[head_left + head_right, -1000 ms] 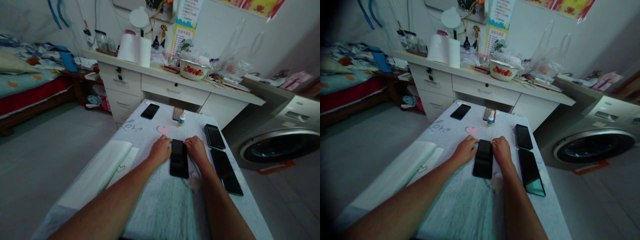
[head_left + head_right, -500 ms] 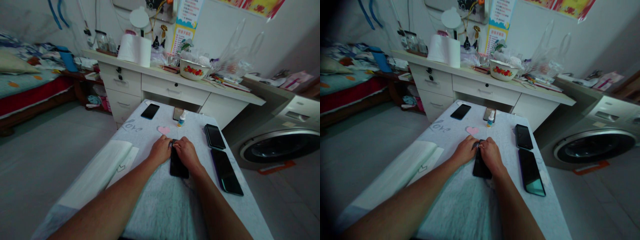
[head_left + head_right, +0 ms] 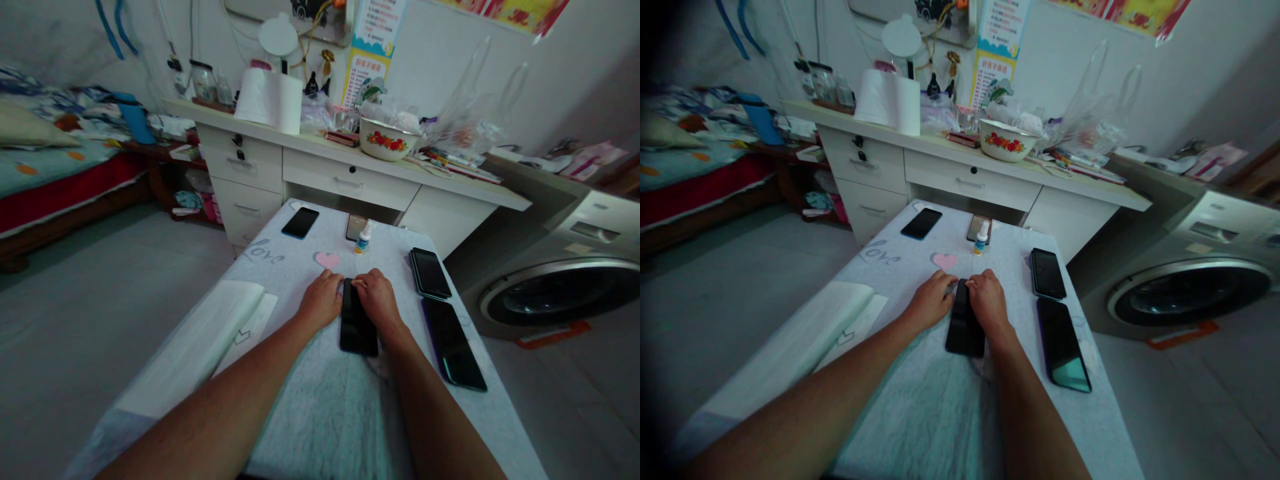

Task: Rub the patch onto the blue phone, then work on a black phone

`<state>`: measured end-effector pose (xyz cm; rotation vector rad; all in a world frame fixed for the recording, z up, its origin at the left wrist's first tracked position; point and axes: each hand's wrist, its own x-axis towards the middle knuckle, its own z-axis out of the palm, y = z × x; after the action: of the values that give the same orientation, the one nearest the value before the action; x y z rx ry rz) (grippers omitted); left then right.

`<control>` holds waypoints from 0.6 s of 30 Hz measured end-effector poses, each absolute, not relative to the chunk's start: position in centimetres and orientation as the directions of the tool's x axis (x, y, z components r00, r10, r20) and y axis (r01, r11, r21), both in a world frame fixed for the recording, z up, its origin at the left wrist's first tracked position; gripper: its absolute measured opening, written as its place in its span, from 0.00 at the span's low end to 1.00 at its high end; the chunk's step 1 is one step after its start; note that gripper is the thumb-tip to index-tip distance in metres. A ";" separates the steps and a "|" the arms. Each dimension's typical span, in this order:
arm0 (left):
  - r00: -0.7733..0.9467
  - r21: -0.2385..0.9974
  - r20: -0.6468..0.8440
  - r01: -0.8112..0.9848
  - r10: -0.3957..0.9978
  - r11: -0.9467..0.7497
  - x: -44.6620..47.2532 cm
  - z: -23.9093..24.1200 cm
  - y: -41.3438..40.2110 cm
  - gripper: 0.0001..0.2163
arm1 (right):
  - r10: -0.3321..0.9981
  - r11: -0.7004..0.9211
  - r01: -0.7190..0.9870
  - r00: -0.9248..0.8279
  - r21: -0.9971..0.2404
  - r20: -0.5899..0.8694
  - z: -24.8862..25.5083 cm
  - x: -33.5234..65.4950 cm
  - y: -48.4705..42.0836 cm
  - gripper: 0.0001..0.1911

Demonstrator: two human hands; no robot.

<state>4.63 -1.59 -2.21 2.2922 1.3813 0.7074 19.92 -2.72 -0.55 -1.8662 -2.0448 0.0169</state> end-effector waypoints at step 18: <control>0.372 0.592 0.223 0.683 0.901 -0.428 4.6 -2.6 -1.5 0.16 | 0.961 0.023 0.975 0.040 -0.222 0.274 -0.5 20.8 -2.1 0.13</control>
<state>4.65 -1.53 -2.56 2.2359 1.3756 0.7406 20.76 -2.05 -0.50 -1.9766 -1.9590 -0.0547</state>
